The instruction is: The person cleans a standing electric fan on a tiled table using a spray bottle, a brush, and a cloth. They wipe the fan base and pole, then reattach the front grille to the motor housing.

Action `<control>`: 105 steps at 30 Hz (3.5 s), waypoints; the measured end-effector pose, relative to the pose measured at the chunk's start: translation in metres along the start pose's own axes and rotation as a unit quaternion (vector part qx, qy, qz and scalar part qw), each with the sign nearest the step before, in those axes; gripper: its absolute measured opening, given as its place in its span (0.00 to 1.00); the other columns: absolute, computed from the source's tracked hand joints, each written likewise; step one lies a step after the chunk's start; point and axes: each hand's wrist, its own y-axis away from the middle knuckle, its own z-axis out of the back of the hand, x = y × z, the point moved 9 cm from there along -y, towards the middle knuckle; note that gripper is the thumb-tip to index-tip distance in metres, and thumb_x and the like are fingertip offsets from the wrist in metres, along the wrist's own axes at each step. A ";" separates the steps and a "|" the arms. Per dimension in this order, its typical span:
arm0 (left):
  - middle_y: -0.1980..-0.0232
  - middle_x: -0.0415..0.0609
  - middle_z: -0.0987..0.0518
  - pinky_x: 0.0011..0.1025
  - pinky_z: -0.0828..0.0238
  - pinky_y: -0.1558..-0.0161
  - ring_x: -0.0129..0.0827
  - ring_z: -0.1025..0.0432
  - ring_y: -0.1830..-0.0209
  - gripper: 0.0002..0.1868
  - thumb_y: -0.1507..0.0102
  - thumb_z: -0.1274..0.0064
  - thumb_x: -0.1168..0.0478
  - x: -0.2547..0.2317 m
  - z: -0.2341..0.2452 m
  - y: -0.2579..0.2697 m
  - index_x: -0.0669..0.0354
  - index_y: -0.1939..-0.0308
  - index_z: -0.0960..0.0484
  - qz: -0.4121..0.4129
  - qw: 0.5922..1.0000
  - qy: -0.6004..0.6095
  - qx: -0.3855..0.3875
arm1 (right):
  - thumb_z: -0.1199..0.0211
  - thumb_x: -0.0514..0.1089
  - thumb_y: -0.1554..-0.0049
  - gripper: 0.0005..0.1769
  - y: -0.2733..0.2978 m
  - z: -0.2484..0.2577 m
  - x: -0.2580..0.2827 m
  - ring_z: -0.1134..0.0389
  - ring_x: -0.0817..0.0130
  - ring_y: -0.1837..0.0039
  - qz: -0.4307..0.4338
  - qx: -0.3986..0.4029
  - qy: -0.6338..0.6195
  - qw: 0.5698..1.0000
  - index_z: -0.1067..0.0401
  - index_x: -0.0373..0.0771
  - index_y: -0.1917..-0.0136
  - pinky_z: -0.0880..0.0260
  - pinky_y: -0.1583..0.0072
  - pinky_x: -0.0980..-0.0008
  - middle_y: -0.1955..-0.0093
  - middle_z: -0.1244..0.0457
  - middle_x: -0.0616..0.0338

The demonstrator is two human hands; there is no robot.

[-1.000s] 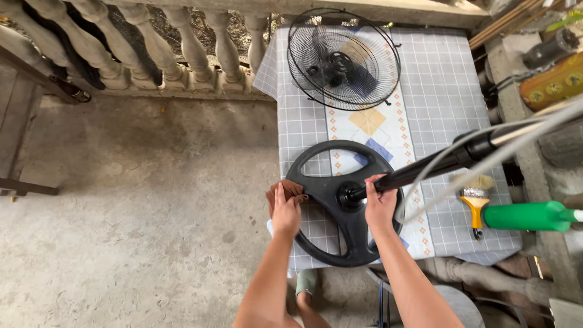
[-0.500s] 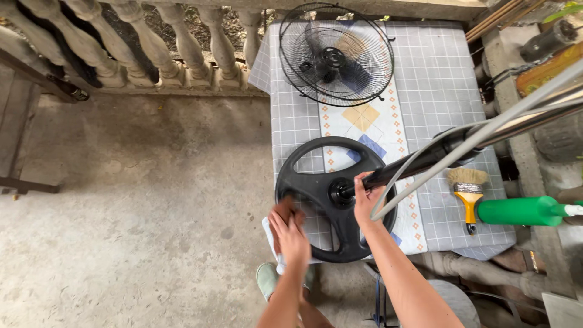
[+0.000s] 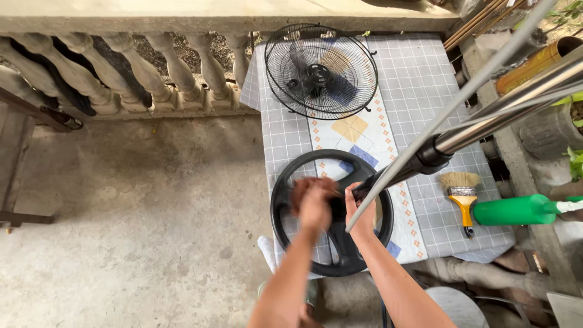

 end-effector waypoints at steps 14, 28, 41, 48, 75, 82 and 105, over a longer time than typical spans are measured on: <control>0.20 0.55 0.42 0.50 0.67 0.21 0.48 0.51 0.18 0.32 0.38 0.65 0.75 0.073 0.057 -0.020 0.63 0.28 0.35 -0.095 0.960 -0.261 -0.049 | 0.38 0.36 0.38 0.05 0.000 0.000 0.004 0.39 0.76 0.51 0.045 0.018 0.031 0.998 0.32 0.37 0.49 0.36 0.47 0.74 0.54 0.39 0.63; 0.20 0.64 0.48 0.51 0.67 0.23 0.54 0.58 0.18 0.34 0.36 0.63 0.69 0.033 -0.112 0.162 0.70 0.24 0.42 -0.155 0.955 -0.221 0.126 | 0.39 0.34 0.39 0.08 -0.004 -0.004 -0.005 0.38 0.79 0.53 0.015 0.035 -0.035 0.999 0.36 0.40 0.48 0.35 0.50 0.77 0.55 0.39 0.65; 0.20 0.68 0.48 0.49 0.60 0.23 0.59 0.57 0.18 0.28 0.32 0.63 0.65 0.031 -0.019 0.047 0.73 0.28 0.39 -0.133 0.956 -0.249 -0.084 | 0.37 0.33 0.40 0.07 -0.004 0.002 0.003 0.38 0.75 0.52 0.049 0.020 0.037 0.998 0.33 0.37 0.50 0.36 0.48 0.73 0.55 0.39 0.63; 0.22 0.63 0.45 0.55 0.60 0.25 0.58 0.56 0.19 0.32 0.38 0.58 0.67 0.043 -0.136 0.143 0.72 0.28 0.38 -0.218 0.895 -0.378 0.089 | 0.37 0.35 0.40 0.08 -0.004 -0.002 0.009 0.37 0.76 0.48 0.044 0.025 0.027 0.998 0.33 0.38 0.48 0.36 0.45 0.74 0.52 0.37 0.64; 0.26 0.51 0.30 0.37 0.44 0.28 0.46 0.41 0.23 0.23 0.32 0.59 0.64 0.060 0.133 0.122 0.54 0.33 0.24 -0.067 0.993 -0.028 0.089 | 0.21 0.56 0.58 0.31 0.021 0.014 0.011 0.32 0.49 0.40 -0.093 -0.053 0.388 0.915 0.28 0.34 0.52 0.31 0.39 0.54 0.41 0.37 0.46; 0.19 0.53 0.46 0.51 0.57 0.26 0.48 0.55 0.19 0.29 0.35 0.50 0.59 0.015 0.043 0.042 0.58 0.29 0.32 -0.214 0.924 -0.263 0.177 | 0.23 0.52 0.56 0.27 0.015 0.024 0.078 0.33 0.53 0.50 -0.049 -0.087 0.359 0.928 0.28 0.32 0.51 0.32 0.48 0.57 0.50 0.37 0.49; 0.24 0.59 0.38 0.54 0.54 0.30 0.53 0.50 0.22 0.31 0.38 0.57 0.63 -0.008 -0.080 0.121 0.62 0.30 0.30 -0.398 0.846 -0.302 0.185 | 0.24 0.50 0.57 0.26 -0.001 0.021 0.089 0.29 0.59 0.45 -0.032 0.024 0.284 0.958 0.23 0.36 0.49 0.28 0.44 0.63 0.41 0.33 0.57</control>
